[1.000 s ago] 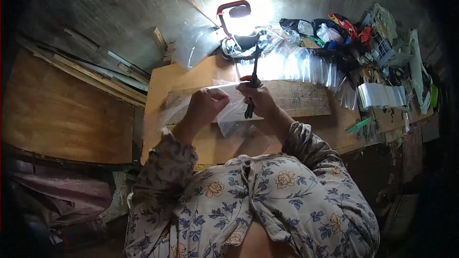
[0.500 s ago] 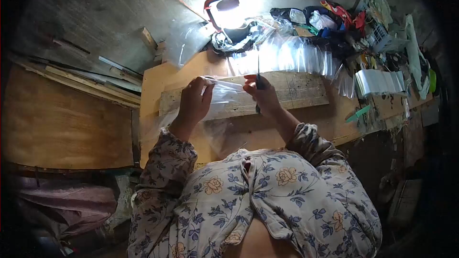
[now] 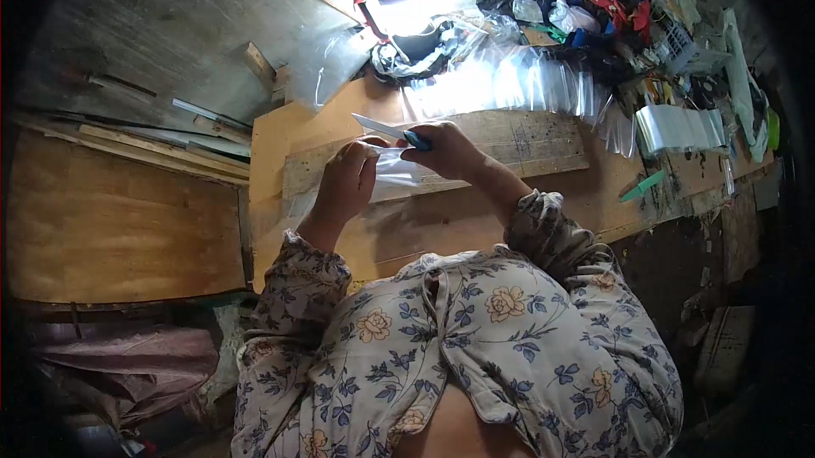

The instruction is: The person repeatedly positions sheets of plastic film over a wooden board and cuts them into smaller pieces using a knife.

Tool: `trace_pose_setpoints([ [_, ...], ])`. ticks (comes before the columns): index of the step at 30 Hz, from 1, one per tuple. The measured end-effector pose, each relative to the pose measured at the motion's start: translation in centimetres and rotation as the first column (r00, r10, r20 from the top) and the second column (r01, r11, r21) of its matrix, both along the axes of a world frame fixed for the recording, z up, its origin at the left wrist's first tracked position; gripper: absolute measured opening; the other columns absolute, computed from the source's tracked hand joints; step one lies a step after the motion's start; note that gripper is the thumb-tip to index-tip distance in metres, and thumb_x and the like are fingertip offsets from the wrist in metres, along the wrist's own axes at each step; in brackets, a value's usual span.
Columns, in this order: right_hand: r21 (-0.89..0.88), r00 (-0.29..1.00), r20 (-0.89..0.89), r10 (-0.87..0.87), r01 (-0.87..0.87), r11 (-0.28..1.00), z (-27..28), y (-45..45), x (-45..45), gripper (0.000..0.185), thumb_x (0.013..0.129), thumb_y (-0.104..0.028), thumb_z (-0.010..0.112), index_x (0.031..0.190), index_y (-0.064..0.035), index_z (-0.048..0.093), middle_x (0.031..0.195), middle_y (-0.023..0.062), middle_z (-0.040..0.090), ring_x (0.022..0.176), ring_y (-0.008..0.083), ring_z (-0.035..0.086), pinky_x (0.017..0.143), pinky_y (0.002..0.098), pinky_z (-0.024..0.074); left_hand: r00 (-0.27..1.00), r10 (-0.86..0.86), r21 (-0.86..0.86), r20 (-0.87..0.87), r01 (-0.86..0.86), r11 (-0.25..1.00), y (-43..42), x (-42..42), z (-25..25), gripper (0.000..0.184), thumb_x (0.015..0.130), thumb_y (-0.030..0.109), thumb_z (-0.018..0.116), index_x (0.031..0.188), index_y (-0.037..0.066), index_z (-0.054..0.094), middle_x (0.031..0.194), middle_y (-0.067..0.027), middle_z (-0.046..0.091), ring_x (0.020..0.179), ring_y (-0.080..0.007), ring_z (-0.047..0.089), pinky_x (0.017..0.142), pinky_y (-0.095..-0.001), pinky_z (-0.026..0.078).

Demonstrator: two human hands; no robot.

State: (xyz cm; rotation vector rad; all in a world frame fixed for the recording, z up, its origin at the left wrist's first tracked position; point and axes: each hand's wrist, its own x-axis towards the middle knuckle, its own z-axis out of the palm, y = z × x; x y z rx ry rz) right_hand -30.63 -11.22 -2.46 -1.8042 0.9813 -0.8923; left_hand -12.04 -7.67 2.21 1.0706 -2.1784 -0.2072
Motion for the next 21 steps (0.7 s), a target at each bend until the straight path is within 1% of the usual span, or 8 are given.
trace_pose_setpoints([
  [4, -0.075, 0.999, -0.008, 0.031, -0.031, 0.997, -0.2, -0.1, 0.3, 0.022, 0.075, -0.019, 0.067, 0.090, -0.0041, 0.062, 0.072, 0.0106, 0.062, 0.060, 0.0137, 0.054, 0.061, 0.0290, 0.0453, 0.995, -0.055, 0.000, -0.079, 0.056, 0.998, -0.3, 0.1, -1.3, 0.007, 0.079, 0.005, 0.053, 0.079, 0.002, 0.047, 0.080, -0.0169, 0.056, 0.072, -0.0365, 0.054, 0.062, -0.0405, 0.043],
  [6, -0.078, 0.998, -0.064, 0.020, -0.025, 0.997, 0.1, -0.1, 0.4, 0.022, 0.075, -0.020, 0.067, 0.090, -0.0040, 0.062, 0.071, 0.0113, 0.061, 0.061, 0.0166, 0.055, 0.061, 0.0301, 0.0455, 0.999, 0.026, 0.034, 0.033, -0.027, 0.999, 0.1, 0.1, -1.1, 0.009, 0.079, 0.003, 0.051, 0.088, 0.002, 0.048, 0.089, -0.0179, 0.058, 0.079, -0.0380, 0.055, 0.067, -0.0408, 0.046],
  [8, -0.359, 0.993, -0.081, -0.088, 0.054, 0.932, 0.2, 0.0, 0.5, 0.019, 0.075, -0.018, 0.065, 0.087, -0.0033, 0.062, 0.071, 0.0120, 0.059, 0.064, 0.0245, 0.056, 0.060, 0.0339, 0.0453, 0.997, 0.077, 0.008, 0.027, -0.077, 0.997, -0.2, 0.1, -1.7, 0.011, 0.079, 0.004, 0.051, 0.089, 0.001, 0.049, 0.089, -0.0185, 0.058, 0.078, -0.0383, 0.055, 0.067, -0.0410, 0.046],
  [11, -0.494, 0.995, -0.010, -0.100, 0.082, 0.866, 0.3, -0.3, 0.6, 0.013, 0.075, -0.013, 0.062, 0.082, -0.0027, 0.061, 0.072, 0.0125, 0.059, 0.067, 0.0291, 0.055, 0.060, 0.0377, 0.0446, 0.993, 0.121, -0.013, -0.009, -0.121, 0.993, -0.5, -0.1, -1.6, 0.014, 0.078, 0.006, 0.054, 0.091, 0.001, 0.053, 0.088, -0.0196, 0.057, 0.077, -0.0388, 0.055, 0.067, -0.0413, 0.046],
  [16, -0.578, 0.987, -0.066, -0.144, 0.080, 0.812, 2.1, -1.2, 0.1, 0.008, 0.074, -0.013, 0.059, 0.077, -0.0051, 0.060, 0.071, 0.0120, 0.059, 0.071, 0.0285, 0.057, 0.063, 0.0384, 0.0463, 0.981, 0.171, 0.042, -0.095, -0.168, 0.985, 0.0, -0.3, -0.7, 0.018, 0.074, 0.013, 0.060, 0.088, 0.003, 0.056, 0.087, -0.0183, 0.058, 0.082, -0.0362, 0.055, 0.073, -0.0422, 0.044],
  [18, -0.661, 0.980, -0.089, -0.178, 0.075, 0.747, 3.2, -2.3, -0.3, 0.009, 0.075, -0.014, 0.058, 0.079, -0.0055, 0.060, 0.073, 0.0125, 0.060, 0.071, 0.0293, 0.057, 0.064, 0.0389, 0.0462, 0.953, 0.286, -0.074, 0.100, -0.280, 0.957, 0.3, 0.3, -1.1, 0.021, 0.070, 0.019, 0.065, 0.084, 0.004, 0.058, 0.091, -0.0145, 0.059, 0.088, -0.0316, 0.055, 0.080, -0.0435, 0.040],
  [19, -0.646, 0.981, -0.113, -0.160, 0.050, 0.762, 3.9, -2.8, -0.8, 0.013, 0.078, -0.018, 0.056, 0.080, -0.0055, 0.059, 0.076, 0.0130, 0.060, 0.071, 0.0300, 0.058, 0.065, 0.0394, 0.0461, 0.949, 0.288, -0.038, 0.131, -0.286, 0.958, 0.5, 0.5, -1.3, 0.020, 0.067, 0.021, 0.066, 0.078, 0.006, 0.060, 0.095, -0.0120, 0.059, 0.091, -0.0281, 0.054, 0.085, -0.0445, 0.036],
  [21, -0.623, 0.967, -0.188, -0.173, 0.019, 0.782, 5.7, -3.8, -1.1, 0.023, 0.083, -0.027, 0.051, 0.077, -0.0050, 0.057, 0.074, 0.0148, 0.058, 0.069, 0.0311, 0.057, 0.066, 0.0401, 0.0452, 0.935, 0.335, -0.056, 0.121, -0.330, 0.942, 1.3, 0.2, -2.0, 0.019, 0.066, 0.020, 0.066, 0.078, 0.006, 0.061, 0.090, -0.0125, 0.059, 0.091, -0.0293, 0.053, 0.085, -0.0440, 0.036],
])
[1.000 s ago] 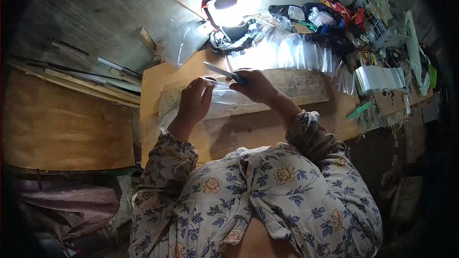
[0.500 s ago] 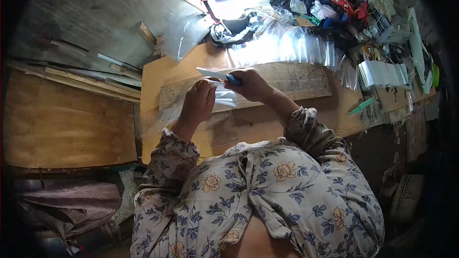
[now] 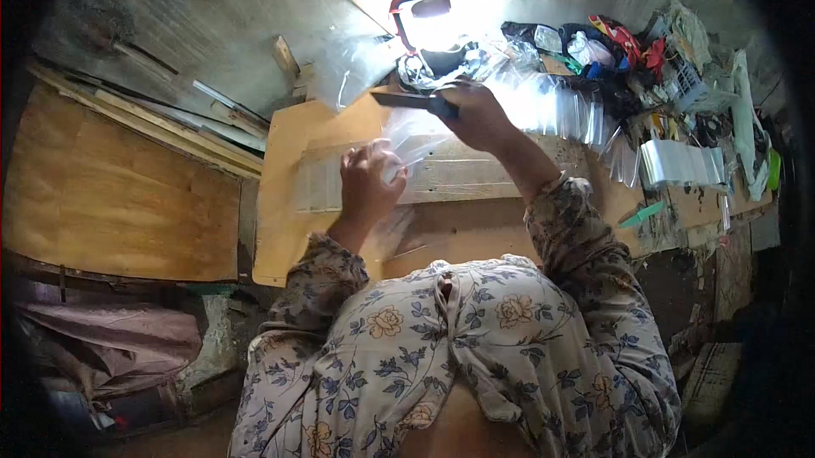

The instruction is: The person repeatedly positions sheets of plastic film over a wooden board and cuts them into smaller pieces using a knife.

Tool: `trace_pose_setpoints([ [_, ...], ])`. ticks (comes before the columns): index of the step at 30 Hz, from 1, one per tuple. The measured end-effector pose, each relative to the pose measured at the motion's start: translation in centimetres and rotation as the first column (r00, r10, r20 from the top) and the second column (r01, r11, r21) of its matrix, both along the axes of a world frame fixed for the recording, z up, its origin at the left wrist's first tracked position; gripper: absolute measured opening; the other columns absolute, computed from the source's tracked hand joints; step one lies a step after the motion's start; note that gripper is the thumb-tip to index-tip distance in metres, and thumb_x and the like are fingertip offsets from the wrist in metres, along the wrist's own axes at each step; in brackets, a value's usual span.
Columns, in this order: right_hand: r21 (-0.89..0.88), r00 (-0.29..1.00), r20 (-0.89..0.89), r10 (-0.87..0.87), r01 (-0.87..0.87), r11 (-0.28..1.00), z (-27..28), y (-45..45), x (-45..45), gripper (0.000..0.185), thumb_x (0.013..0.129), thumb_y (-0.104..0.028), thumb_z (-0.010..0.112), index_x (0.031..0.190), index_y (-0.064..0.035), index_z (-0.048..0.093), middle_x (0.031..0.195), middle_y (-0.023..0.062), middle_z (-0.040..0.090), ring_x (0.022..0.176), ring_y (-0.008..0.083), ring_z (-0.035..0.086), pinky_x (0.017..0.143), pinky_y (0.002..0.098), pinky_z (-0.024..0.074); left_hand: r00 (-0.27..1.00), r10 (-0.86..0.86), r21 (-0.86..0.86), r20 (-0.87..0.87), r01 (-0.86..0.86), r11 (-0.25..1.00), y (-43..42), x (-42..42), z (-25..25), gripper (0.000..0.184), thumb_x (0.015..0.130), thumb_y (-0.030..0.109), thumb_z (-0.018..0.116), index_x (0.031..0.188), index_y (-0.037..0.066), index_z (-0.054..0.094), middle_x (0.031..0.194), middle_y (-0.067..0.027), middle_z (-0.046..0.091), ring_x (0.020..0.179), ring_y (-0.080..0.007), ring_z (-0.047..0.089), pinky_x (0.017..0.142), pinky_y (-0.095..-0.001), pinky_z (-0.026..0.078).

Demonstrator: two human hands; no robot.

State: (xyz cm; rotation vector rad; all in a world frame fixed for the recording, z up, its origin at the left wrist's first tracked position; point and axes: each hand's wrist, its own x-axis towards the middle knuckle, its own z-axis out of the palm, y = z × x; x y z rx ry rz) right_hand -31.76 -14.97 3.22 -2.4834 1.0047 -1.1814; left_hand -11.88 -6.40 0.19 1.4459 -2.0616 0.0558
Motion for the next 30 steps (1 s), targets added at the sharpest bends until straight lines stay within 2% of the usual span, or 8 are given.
trace_pose_setpoints([
  [5, 0.020, 0.993, -0.099, -0.066, 0.068, 0.997, 3.7, -0.4, -1.7, 0.022, 0.080, -0.024, 0.053, 0.077, -0.0027, 0.057, 0.074, 0.0162, 0.055, 0.074, 0.0308, 0.053, 0.067, 0.0400, 0.0411, 0.995, 0.067, -0.071, -0.079, -0.073, 0.995, -0.3, 0.3, -2.9, 0.011, 0.072, 0.016, 0.062, 0.076, 0.006, 0.062, 0.089, -0.0114, 0.061, 0.086, -0.0282, 0.056, 0.084, -0.0403, 0.040],
  [9, 0.170, 0.990, 0.049, -0.131, 0.121, 0.978, 3.4, -1.1, -4.5, 0.023, 0.079, -0.023, 0.055, 0.086, -0.0015, 0.060, 0.075, 0.0170, 0.057, 0.070, 0.0303, 0.055, 0.064, 0.0377, 0.0416, 0.981, 0.057, -0.060, -0.188, -0.069, 0.996, -0.4, 2.0, -1.9, 0.011, 0.075, 0.015, 0.061, 0.077, 0.004, 0.064, 0.084, -0.0123, 0.063, 0.082, -0.0280, 0.058, 0.077, -0.0358, 0.044],
  [13, 0.230, 0.984, 0.010, -0.178, 0.170, 0.958, 1.4, -1.8, -7.7, 0.026, 0.080, -0.026, 0.056, 0.082, -0.0008, 0.060, 0.071, 0.0148, 0.060, 0.060, 0.0262, 0.055, 0.058, 0.0352, 0.0429, 0.936, -0.074, 0.179, -0.344, 0.142, 0.973, -1.0, 4.0, -0.1, 0.014, 0.073, 0.014, 0.066, 0.075, 0.001, 0.065, 0.081, -0.0112, 0.064, 0.076, -0.0230, 0.061, 0.069, -0.0306, 0.047],
  [16, 0.395, 0.971, 0.159, -0.179, 0.103, 0.913, -1.1, -1.2, -9.8, 0.020, 0.079, -0.022, 0.055, 0.081, -0.0029, 0.061, 0.073, 0.0089, 0.063, 0.059, 0.0194, 0.056, 0.058, 0.0323, 0.0440, 0.822, -0.044, 0.431, -0.568, 0.343, 0.834, -1.8, 5.2, 0.9, 0.018, 0.075, 0.018, 0.068, 0.078, 0.000, 0.065, 0.074, -0.0026, 0.062, 0.069, -0.0090, 0.055, 0.062, -0.0241, 0.045],
  [17, 0.399, 0.971, 0.157, -0.183, 0.107, 0.911, -1.7, -0.8, -10.2, 0.020, 0.079, -0.022, 0.055, 0.081, -0.0029, 0.061, 0.073, 0.0089, 0.063, 0.059, 0.0194, 0.056, 0.058, 0.0323, 0.0440, 0.820, -0.045, 0.434, -0.570, 0.347, 0.831, -2.0, 5.5, 1.6, 0.018, 0.075, 0.018, 0.068, 0.078, 0.000, 0.065, 0.074, -0.0026, 0.062, 0.069, -0.0090, 0.055, 0.062, -0.0241, 0.045],
  [19, 0.808, 0.891, 0.266, -0.368, 0.002, 0.589, -2.7, 0.3, -10.8, 0.014, 0.079, -0.017, 0.054, 0.080, -0.0059, 0.062, 0.073, 0.0020, 0.063, 0.059, 0.0135, 0.054, 0.060, 0.0292, 0.0444, 0.898, -0.027, 0.566, -0.440, 0.300, 0.768, -2.5, 6.0, 2.8, 0.019, 0.076, 0.019, 0.067, 0.078, 0.000, 0.065, 0.070, -0.0016, 0.061, 0.067, -0.0074, 0.054, 0.059, -0.0227, 0.044],
  [24, 0.886, 0.852, 0.255, -0.457, -0.017, 0.462, -8.5, 1.4, -10.4, 0.014, 0.077, -0.013, 0.057, 0.082, -0.0010, 0.062, 0.074, 0.0044, 0.061, 0.066, 0.0116, 0.054, 0.064, 0.0254, 0.0435, 0.924, 0.092, 0.839, -0.370, 0.290, 0.461, -6.3, 6.5, -0.9, 0.021, 0.070, 0.020, 0.072, 0.077, 0.001, 0.066, 0.068, -0.0047, 0.063, 0.060, -0.0091, 0.056, 0.055, -0.0245, 0.044],
  [30, 0.841, 0.864, 0.081, -0.497, 0.209, 0.499, -16.5, 0.3, -9.3, 0.012, 0.070, -0.014, 0.064, 0.075, -0.0028, 0.063, 0.070, 0.0070, 0.063, 0.065, 0.0129, 0.058, 0.060, 0.0269, 0.0450, 0.968, 0.044, 0.886, -0.247, 0.207, 0.415, -9.2, 6.1, -7.6, 0.019, 0.064, 0.016, 0.073, 0.072, 0.001, 0.065, 0.063, -0.0067, 0.062, 0.057, -0.0105, 0.056, 0.053, -0.0248, 0.044],
])
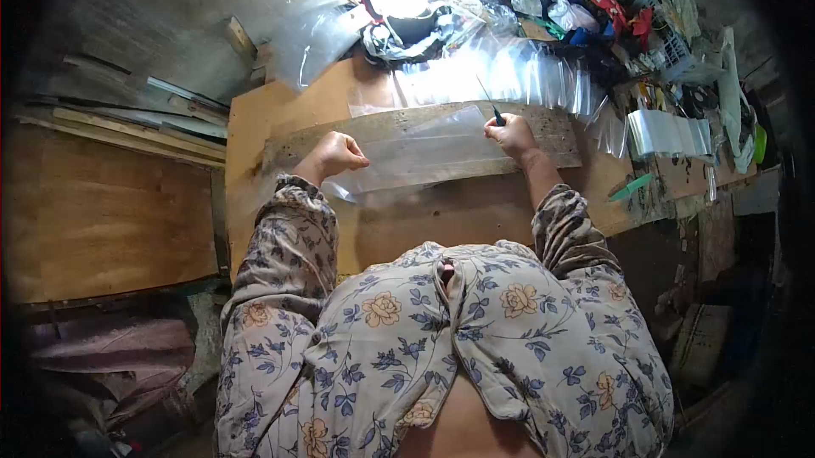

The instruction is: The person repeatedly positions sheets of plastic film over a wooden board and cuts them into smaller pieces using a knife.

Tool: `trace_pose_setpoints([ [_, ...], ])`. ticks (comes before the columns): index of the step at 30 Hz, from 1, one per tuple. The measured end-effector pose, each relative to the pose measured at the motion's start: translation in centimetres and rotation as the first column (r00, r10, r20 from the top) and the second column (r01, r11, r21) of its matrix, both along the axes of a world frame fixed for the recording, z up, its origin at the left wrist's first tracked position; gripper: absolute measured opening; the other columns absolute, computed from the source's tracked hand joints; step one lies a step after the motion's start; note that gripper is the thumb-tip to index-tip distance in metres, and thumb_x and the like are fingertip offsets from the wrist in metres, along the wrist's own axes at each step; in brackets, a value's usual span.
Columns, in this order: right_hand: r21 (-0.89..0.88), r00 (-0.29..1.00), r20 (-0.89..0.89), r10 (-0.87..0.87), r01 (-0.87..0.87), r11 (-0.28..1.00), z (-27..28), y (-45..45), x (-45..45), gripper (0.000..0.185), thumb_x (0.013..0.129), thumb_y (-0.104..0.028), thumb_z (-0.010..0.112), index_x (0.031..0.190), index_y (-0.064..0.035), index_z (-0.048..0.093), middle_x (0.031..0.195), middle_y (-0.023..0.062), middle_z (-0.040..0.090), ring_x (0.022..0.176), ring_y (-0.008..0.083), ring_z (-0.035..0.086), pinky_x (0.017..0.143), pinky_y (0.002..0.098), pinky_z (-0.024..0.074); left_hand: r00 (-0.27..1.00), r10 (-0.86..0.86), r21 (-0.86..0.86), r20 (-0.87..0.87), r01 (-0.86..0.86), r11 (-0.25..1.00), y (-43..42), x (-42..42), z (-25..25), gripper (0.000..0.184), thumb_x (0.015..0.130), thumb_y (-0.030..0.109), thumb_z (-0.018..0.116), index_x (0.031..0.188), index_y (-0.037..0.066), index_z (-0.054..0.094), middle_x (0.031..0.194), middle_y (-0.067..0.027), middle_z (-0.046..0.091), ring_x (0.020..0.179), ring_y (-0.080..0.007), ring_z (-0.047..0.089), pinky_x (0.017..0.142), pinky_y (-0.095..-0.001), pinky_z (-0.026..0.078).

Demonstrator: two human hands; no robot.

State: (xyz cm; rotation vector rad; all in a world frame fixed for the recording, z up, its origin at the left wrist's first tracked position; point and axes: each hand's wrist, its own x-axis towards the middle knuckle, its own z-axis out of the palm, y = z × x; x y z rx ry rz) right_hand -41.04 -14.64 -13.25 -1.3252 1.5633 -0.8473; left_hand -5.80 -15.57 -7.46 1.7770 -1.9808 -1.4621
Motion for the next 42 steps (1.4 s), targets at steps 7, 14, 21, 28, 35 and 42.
trace_pose_setpoints([
  [7, 0.005, 0.880, -0.471, -0.059, 0.069, 0.998, -0.2, -0.1, 1.8, 0.015, 0.066, -0.016, 0.065, 0.078, -0.0069, 0.062, 0.072, 0.0101, 0.063, 0.067, 0.0202, 0.060, 0.062, 0.0312, 0.0460, 0.981, -0.014, -0.248, 0.196, 0.063, 0.967, -1.5, 0.5, -3.1, 0.025, 0.059, 0.022, 0.076, 0.070, 0.003, 0.064, 0.063, -0.0095, 0.062, 0.057, -0.0156, 0.058, 0.056, -0.0282, 0.046],
  [14, -0.113, 0.777, -0.618, -0.117, 0.059, 0.992, 0.3, 0.8, 3.4, 0.023, 0.070, -0.018, 0.064, 0.089, -0.0076, 0.057, 0.082, 0.0156, 0.061, 0.078, 0.0319, 0.059, 0.069, 0.0396, 0.0472, 0.905, -0.192, 0.051, 0.380, 0.187, 0.981, -4.0, 0.3, -1.6, 0.026, 0.061, 0.028, 0.075, 0.072, 0.007, 0.067, 0.068, -0.0105, 0.063, 0.061, -0.0192, 0.059, 0.061, -0.0307, 0.046],
  [21, -0.241, 0.689, -0.717, -0.106, -0.103, 0.965, -0.1, 1.6, 3.7, 0.018, 0.072, -0.015, 0.060, 0.087, -0.0083, 0.053, 0.085, 0.0126, 0.059, 0.085, 0.0312, 0.056, 0.075, 0.0407, 0.0457, 0.857, -0.285, 0.049, 0.430, 0.294, 0.955, -5.0, 0.1, -1.9, 0.025, 0.062, 0.028, 0.073, 0.073, 0.006, 0.067, 0.069, -0.0110, 0.063, 0.062, -0.0184, 0.059, 0.061, -0.0311, 0.046],
  [28, -0.252, 0.755, -0.644, -0.123, -0.057, 0.966, -0.3, 1.6, 2.9, 0.024, 0.070, -0.012, 0.064, 0.092, -0.0067, 0.055, 0.084, 0.0168, 0.059, 0.081, 0.0347, 0.057, 0.071, 0.0423, 0.0456, 0.920, -0.260, 0.088, 0.292, 0.245, 0.966, -4.7, 0.4, -2.2, 0.022, 0.064, 0.021, 0.074, 0.069, 0.002, 0.064, 0.058, -0.0030, 0.057, 0.053, -0.0103, 0.051, 0.049, -0.0280, 0.041],
  [35, -0.244, 0.775, -0.617, -0.139, -0.021, 0.970, -0.1, 1.6, 2.9, 0.024, 0.070, -0.013, 0.065, 0.092, -0.0065, 0.056, 0.084, 0.0177, 0.060, 0.081, 0.0353, 0.057, 0.070, 0.0420, 0.0460, 0.936, -0.253, 0.120, 0.245, 0.230, 0.966, -4.4, 0.7, -2.4, 0.019, 0.064, 0.019, 0.074, 0.067, 0.003, 0.065, 0.059, -0.0010, 0.058, 0.054, -0.0093, 0.051, 0.051, -0.0271, 0.042],
  [42, -0.185, 0.772, -0.627, -0.105, -0.017, 0.983, -0.1, 1.4, 2.7, 0.024, 0.073, -0.018, 0.064, 0.094, -0.0093, 0.056, 0.086, 0.0161, 0.060, 0.083, 0.0330, 0.058, 0.072, 0.0423, 0.0467, 0.955, -0.214, 0.122, 0.206, 0.192, 0.974, -4.5, 1.1, -2.7, 0.019, 0.066, 0.020, 0.073, 0.069, 0.003, 0.066, 0.061, -0.0007, 0.060, 0.057, -0.0084, 0.051, 0.053, -0.0261, 0.042],
])
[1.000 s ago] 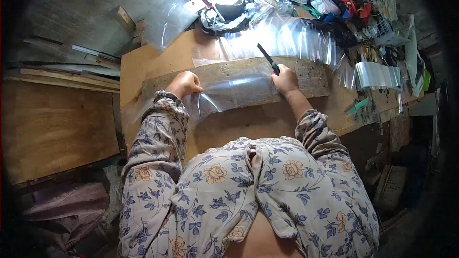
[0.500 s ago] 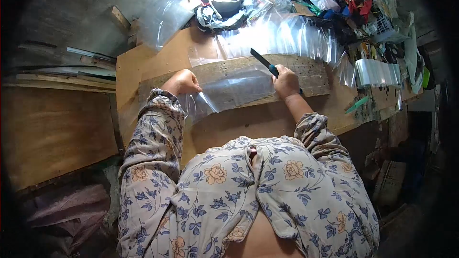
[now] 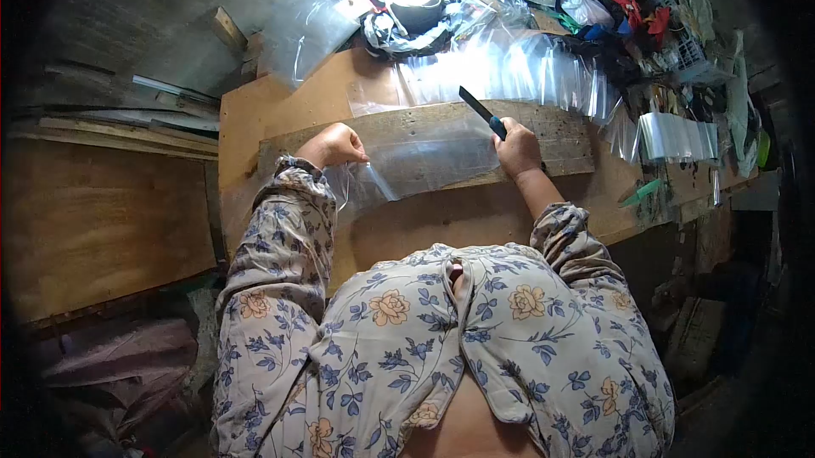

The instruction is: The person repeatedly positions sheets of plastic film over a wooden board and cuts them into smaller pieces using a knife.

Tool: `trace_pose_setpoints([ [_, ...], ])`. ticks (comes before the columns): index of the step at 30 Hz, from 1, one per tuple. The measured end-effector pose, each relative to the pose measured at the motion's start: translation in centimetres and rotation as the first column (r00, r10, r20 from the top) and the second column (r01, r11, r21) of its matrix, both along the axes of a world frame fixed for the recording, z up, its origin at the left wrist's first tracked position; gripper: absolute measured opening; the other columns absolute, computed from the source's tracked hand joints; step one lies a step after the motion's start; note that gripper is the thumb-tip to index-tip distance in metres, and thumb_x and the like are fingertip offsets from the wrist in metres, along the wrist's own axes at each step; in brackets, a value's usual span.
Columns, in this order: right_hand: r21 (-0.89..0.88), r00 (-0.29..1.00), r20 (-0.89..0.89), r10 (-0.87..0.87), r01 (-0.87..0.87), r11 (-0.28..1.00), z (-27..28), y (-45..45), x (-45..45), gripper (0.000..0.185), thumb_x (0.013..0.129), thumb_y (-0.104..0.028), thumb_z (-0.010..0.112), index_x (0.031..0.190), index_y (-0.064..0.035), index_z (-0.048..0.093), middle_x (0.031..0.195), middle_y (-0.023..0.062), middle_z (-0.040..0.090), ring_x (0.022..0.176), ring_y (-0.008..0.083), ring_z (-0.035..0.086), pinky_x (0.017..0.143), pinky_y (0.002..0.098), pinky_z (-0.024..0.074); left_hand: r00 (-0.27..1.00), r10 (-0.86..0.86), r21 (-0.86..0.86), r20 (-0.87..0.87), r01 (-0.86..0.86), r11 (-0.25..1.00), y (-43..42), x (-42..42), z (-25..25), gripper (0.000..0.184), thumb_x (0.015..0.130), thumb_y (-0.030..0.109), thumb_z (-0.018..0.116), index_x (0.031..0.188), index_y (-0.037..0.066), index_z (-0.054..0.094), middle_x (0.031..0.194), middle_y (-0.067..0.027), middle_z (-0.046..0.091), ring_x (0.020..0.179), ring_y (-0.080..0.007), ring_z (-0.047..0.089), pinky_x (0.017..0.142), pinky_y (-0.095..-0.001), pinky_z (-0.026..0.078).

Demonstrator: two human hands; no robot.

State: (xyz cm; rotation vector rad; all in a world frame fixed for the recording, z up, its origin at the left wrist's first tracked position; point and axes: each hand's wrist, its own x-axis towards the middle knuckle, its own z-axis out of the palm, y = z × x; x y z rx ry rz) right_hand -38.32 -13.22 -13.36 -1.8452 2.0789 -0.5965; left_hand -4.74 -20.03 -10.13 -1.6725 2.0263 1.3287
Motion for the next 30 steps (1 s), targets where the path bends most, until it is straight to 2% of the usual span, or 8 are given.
trace_pose_setpoints([
  [7, 0.005, 1.000, -0.006, 0.005, -0.005, 1.000, 0.3, 0.0, 0.0, 0.025, 0.073, -0.018, 0.064, 0.094, -0.0091, 0.055, 0.085, 0.0160, 0.060, 0.081, 0.0333, 0.059, 0.071, 0.0417, 0.0471, 1.000, -0.026, -0.055, -0.015, 0.025, 0.998, -0.4, 0.4, -0.8, 0.023, 0.067, 0.024, 0.072, 0.074, 0.003, 0.067, 0.064, -0.0083, 0.062, 0.056, -0.0131, 0.055, 0.057, -0.0287, 0.044],
  [13, -0.029, 1.000, -0.002, -0.020, 0.020, 0.999, 0.0, 0.0, 0.1, 0.024, 0.071, -0.017, 0.066, 0.092, -0.0084, 0.056, 0.084, 0.0167, 0.060, 0.079, 0.0345, 0.058, 0.069, 0.0418, 0.0466, 0.998, 0.021, -0.004, -0.066, -0.021, 1.000, -0.4, 0.6, -1.3, 0.017, 0.069, 0.018, 0.071, 0.073, 0.001, 0.067, 0.064, -0.0025, 0.062, 0.056, -0.0097, 0.053, 0.055, -0.0262, 0.042],
  [17, -0.065, 1.000, 0.000, -0.003, 0.003, 0.998, -0.6, -0.1, 0.0, 0.023, 0.072, -0.017, 0.065, 0.091, -0.0083, 0.055, 0.082, 0.0163, 0.060, 0.077, 0.0344, 0.058, 0.068, 0.0423, 0.0464, 0.999, 0.018, 0.004, -0.045, -0.017, 1.000, -0.1, 0.2, 0.0, 0.018, 0.069, 0.019, 0.071, 0.074, 0.001, 0.067, 0.064, -0.0029, 0.062, 0.056, -0.0105, 0.053, 0.055, -0.0270, 0.043],
  [23, -0.094, 0.994, -0.088, 0.060, -0.069, 0.993, -0.2, -0.1, 0.6, 0.019, 0.072, -0.015, 0.062, 0.088, -0.0080, 0.055, 0.081, 0.0149, 0.059, 0.078, 0.0332, 0.058, 0.070, 0.0420, 0.0462, 0.995, -0.042, 0.002, 0.089, 0.042, 0.999, -1.1, 0.3, -1.1, 0.023, 0.066, 0.027, 0.073, 0.072, 0.005, 0.068, 0.062, -0.0073, 0.062, 0.053, -0.0147, 0.055, 0.055, -0.0305, 0.044],
  [25, -0.114, 0.980, -0.158, 0.123, -0.142, 0.983, 0.0, -0.2, 0.8, 0.014, 0.074, -0.015, 0.058, 0.085, -0.0083, 0.054, 0.082, 0.0132, 0.059, 0.081, 0.0311, 0.057, 0.073, 0.0408, 0.0464, 0.960, -0.122, -0.139, 0.252, 0.161, 0.977, -0.8, -0.4, 0.3, 0.028, 0.064, 0.032, 0.073, 0.072, 0.006, 0.068, 0.064, -0.0120, 0.062, 0.056, -0.0197, 0.058, 0.057, -0.0326, 0.046],
  [26, -0.045, 0.980, -0.152, 0.128, -0.136, 0.990, 0.4, -0.1, 0.9, 0.013, 0.074, -0.016, 0.058, 0.086, -0.0099, 0.055, 0.086, 0.0121, 0.057, 0.087, 0.0296, 0.055, 0.076, 0.0392, 0.0460, 0.949, -0.153, -0.154, 0.275, 0.200, 0.968, -0.7, -0.7, 0.8, 0.032, 0.062, 0.034, 0.073, 0.074, 0.005, 0.067, 0.067, -0.0154, 0.061, 0.059, -0.0238, 0.060, 0.059, -0.0340, 0.047],
  [29, 0.056, 0.963, -0.207, 0.174, -0.166, 0.985, 0.7, 0.2, 0.7, 0.012, 0.074, -0.018, 0.059, 0.084, -0.0115, 0.056, 0.091, 0.0105, 0.054, 0.093, 0.0279, 0.053, 0.079, 0.0380, 0.0452, 0.931, -0.173, -0.173, 0.321, 0.237, 0.956, -0.6, -1.0, 1.3, 0.033, 0.062, 0.034, 0.073, 0.075, 0.005, 0.067, 0.067, -0.0157, 0.061, 0.059, -0.0244, 0.060, 0.060, -0.0342, 0.047],
  [30, 0.085, 0.957, -0.212, 0.199, -0.185, 0.979, 1.1, 0.2, 0.5, 0.016, 0.076, -0.017, 0.060, 0.091, -0.0153, 0.059, 0.095, 0.0090, 0.051, 0.096, 0.0269, 0.051, 0.081, 0.0371, 0.0446, 0.921, -0.200, -0.197, 0.335, 0.276, 0.941, -0.7, -1.0, 1.4, 0.031, 0.062, 0.033, 0.073, 0.075, 0.005, 0.067, 0.067, -0.0157, 0.061, 0.059, -0.0241, 0.060, 0.060, -0.0341, 0.047],
])
